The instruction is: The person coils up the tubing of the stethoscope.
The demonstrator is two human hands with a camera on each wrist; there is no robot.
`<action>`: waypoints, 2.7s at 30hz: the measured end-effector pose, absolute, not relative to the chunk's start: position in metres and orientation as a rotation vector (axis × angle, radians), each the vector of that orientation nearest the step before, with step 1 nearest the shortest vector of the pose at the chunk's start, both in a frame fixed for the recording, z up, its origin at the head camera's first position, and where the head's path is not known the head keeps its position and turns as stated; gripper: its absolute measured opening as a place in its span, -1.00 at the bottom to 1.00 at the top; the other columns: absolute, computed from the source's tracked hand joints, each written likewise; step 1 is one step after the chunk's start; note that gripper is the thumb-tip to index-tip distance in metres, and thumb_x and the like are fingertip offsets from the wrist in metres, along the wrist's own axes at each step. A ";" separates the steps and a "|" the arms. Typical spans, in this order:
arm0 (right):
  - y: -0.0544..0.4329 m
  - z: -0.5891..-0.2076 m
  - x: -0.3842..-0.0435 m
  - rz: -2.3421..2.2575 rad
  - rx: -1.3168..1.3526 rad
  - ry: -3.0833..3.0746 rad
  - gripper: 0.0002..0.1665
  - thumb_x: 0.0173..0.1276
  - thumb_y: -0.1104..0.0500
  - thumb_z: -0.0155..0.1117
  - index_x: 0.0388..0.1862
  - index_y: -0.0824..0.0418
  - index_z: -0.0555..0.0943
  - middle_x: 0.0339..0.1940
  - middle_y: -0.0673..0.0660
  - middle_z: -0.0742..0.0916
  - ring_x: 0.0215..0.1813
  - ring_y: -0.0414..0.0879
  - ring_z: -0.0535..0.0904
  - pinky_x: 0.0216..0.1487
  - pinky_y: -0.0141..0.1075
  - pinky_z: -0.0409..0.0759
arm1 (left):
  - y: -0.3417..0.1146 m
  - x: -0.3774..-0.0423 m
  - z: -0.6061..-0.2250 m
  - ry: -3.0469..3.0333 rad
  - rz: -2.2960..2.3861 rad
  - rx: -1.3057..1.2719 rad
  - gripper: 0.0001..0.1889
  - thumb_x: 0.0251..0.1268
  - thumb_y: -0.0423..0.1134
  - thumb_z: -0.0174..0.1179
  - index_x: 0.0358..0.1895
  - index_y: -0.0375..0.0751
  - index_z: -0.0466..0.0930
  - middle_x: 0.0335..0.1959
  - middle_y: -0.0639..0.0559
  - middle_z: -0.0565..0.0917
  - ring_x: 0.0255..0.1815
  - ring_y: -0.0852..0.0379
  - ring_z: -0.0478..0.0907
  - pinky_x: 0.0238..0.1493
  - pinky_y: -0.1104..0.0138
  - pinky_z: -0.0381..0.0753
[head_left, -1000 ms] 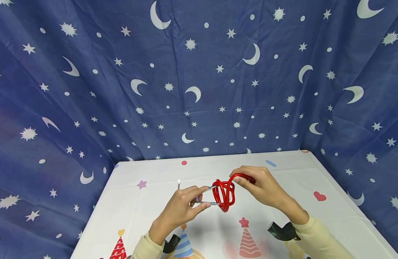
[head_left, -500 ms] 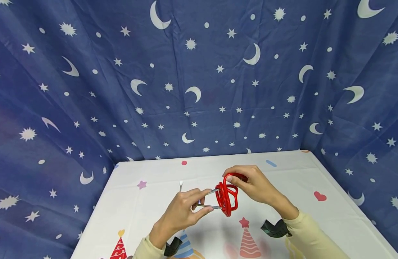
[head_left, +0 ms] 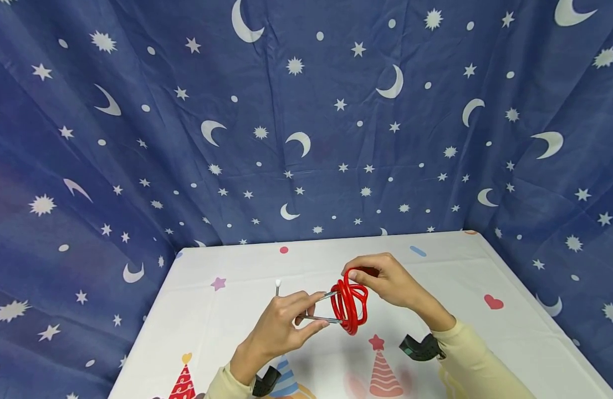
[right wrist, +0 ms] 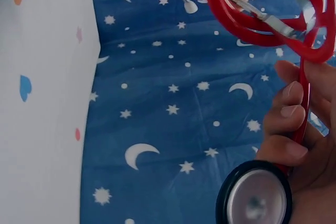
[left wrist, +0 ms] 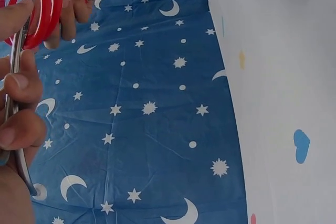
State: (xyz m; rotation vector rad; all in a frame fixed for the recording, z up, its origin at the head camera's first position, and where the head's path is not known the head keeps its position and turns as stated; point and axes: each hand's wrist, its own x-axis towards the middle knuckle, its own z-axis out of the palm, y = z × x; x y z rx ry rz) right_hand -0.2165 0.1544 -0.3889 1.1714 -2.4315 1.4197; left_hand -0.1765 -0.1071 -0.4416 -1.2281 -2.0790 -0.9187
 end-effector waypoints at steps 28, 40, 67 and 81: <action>0.138 -0.437 -0.205 1.668 0.984 -2.557 -0.73 0.51 0.16 0.11 0.05 0.26 0.62 -0.29 0.16 0.75 -0.38 -0.12 0.60 -0.32 -0.29 0.67 | -0.103 -0.182 -0.449 -1.942 -1.264 -0.980 -0.51 -0.08 -0.43 0.51 0.02 -0.39 0.61 -0.53 0.00 0.55 -0.66 0.19 0.37 -0.64 0.59 0.36; 0.123 -0.438 -0.186 1.594 0.853 -2.603 -0.68 0.50 0.13 0.14 0.12 0.24 0.59 -0.16 0.11 0.77 -0.23 -0.23 0.67 -0.28 -0.36 0.70 | -0.100 -0.182 -0.450 -2.048 -1.221 -0.722 -0.52 0.00 -0.32 0.50 0.05 -0.36 0.63 -0.54 0.10 0.57 -0.66 0.16 0.39 -0.59 0.62 0.33; 0.122 -0.440 -0.171 1.946 1.137 -2.127 -0.51 0.36 0.54 0.08 0.25 0.32 0.41 -0.11 0.24 0.69 -0.16 -0.17 0.67 -0.32 -0.27 0.69 | -0.099 -0.181 -0.448 -2.111 -1.315 -0.546 -0.54 0.01 -0.29 0.49 0.04 -0.30 0.65 -0.56 0.12 0.58 -0.63 0.39 0.33 -0.63 0.58 0.36; 0.130 -0.446 -0.178 1.929 1.161 -1.855 -0.65 0.30 0.48 0.22 0.05 0.31 0.63 -0.07 0.04 0.57 -0.18 -0.27 0.57 -0.36 -0.39 0.65 | -0.097 -0.178 -0.447 -2.167 -1.439 -0.642 -0.59 0.09 -0.28 0.45 0.04 -0.27 0.63 -0.54 0.12 0.61 -0.61 0.41 0.34 -0.63 0.50 0.41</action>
